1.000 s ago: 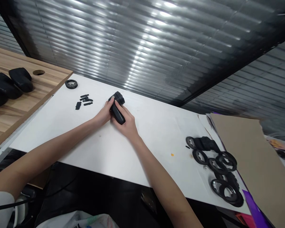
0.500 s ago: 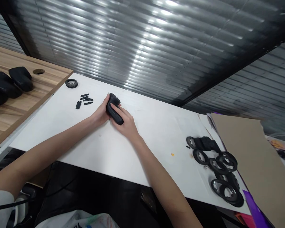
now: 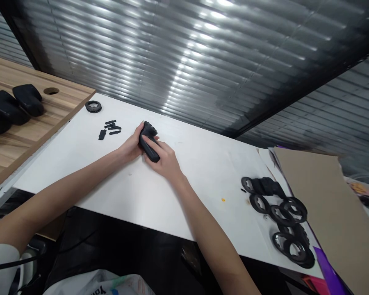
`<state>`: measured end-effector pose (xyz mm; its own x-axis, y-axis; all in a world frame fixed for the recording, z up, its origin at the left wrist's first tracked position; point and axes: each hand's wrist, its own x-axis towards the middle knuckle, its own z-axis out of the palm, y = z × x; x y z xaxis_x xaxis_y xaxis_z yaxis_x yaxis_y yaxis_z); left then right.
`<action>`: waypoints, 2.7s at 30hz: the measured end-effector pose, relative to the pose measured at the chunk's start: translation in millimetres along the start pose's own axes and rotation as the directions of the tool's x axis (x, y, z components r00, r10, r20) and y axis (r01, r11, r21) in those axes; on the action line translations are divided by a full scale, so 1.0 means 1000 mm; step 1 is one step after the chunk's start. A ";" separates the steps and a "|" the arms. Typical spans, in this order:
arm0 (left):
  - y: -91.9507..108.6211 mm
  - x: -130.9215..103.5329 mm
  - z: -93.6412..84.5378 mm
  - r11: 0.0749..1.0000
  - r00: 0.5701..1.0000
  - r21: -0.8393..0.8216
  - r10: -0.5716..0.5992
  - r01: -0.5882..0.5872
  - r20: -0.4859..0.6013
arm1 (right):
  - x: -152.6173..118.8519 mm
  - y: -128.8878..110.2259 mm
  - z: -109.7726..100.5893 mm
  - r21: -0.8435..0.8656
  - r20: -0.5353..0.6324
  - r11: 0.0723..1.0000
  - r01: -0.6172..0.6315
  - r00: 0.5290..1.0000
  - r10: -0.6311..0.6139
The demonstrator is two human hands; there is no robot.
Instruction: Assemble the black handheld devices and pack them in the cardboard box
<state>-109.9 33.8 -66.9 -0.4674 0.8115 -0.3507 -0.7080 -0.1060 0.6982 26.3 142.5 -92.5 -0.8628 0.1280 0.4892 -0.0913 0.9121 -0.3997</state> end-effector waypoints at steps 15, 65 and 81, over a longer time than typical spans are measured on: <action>-0.001 0.002 -0.003 0.999 1.000 0.027 -0.021 0.021 0.001 | 0.001 0.000 0.005 -0.085 -0.117 0.996 -0.024 0.993 0.014; 0.001 -0.003 0.007 0.969 0.997 -0.247 0.000 -0.021 -0.081 | 0.020 0.009 -0.019 0.968 0.245 -0.225 -0.115 0.642 0.726; -0.002 0.001 0.003 0.974 0.997 -0.225 0.023 -0.038 -0.070 | 0.017 0.021 -0.010 0.970 0.224 -0.104 -0.218 0.656 0.720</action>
<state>-107.3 36.8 -67.3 -0.5194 0.7667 -0.3774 -0.7906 -0.2635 0.5527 14.9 167.8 -84.5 -0.7437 0.6535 -0.1408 -0.2852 -0.5006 -0.8174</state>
